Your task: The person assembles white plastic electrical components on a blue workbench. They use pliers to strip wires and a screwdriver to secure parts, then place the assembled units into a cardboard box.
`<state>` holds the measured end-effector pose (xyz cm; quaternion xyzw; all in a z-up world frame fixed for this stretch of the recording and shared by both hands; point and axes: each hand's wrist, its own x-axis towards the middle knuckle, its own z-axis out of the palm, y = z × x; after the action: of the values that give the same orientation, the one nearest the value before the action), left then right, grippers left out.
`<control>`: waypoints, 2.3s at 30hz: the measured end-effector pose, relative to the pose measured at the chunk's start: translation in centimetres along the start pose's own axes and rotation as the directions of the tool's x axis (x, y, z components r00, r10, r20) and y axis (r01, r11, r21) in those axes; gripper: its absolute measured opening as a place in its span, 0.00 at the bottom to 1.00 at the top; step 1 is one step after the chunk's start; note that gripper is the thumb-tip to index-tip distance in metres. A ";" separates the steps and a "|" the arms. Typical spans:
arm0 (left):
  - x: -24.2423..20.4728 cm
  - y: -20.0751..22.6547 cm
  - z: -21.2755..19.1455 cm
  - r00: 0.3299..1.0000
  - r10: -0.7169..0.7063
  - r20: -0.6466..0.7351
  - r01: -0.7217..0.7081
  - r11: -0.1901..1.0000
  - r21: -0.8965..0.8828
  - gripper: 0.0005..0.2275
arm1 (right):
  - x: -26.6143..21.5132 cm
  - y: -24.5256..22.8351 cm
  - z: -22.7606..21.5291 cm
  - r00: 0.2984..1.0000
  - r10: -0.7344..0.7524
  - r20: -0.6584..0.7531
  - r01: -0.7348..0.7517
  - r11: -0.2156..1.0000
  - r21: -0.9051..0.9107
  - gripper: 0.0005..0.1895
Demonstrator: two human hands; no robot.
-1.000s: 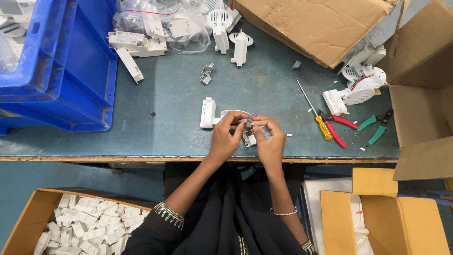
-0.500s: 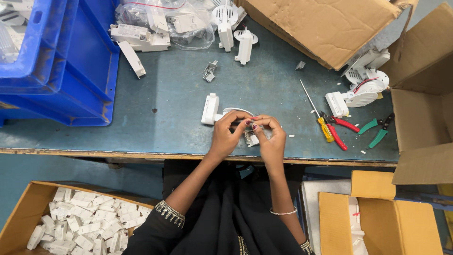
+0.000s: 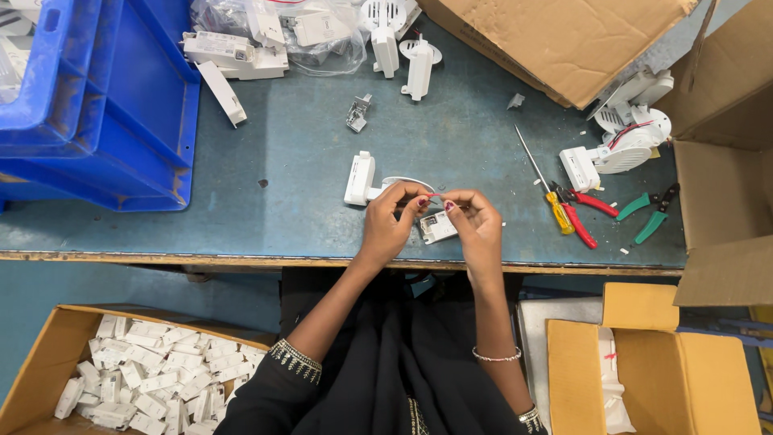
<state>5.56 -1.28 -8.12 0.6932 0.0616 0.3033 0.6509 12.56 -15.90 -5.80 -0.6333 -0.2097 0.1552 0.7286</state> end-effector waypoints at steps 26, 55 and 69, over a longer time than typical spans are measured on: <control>0.1 1.2 0.6 0.982 0.179 -0.067 -0.151 0.940 0.308 0.03 | 1.4 -2.1 -0.6 0.910 -0.361 0.206 0.411 0.711 -0.570 0.06; 0.8 1.4 1.2 0.960 0.270 0.075 -0.263 0.778 0.570 0.05 | 0.0 1.6 -2.2 0.892 -0.450 0.047 0.298 0.506 -0.809 0.05; 4.0 -1.6 -1.8 0.941 0.268 0.208 -0.335 0.641 0.691 0.03 | -0.3 2.3 -2.3 0.889 -0.456 0.024 0.291 0.525 -0.800 0.05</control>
<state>8.41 2.43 -8.34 0.9043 0.0305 0.3288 0.2707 13.55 -17.65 -8.33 -0.8378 -0.3172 -0.1737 0.4089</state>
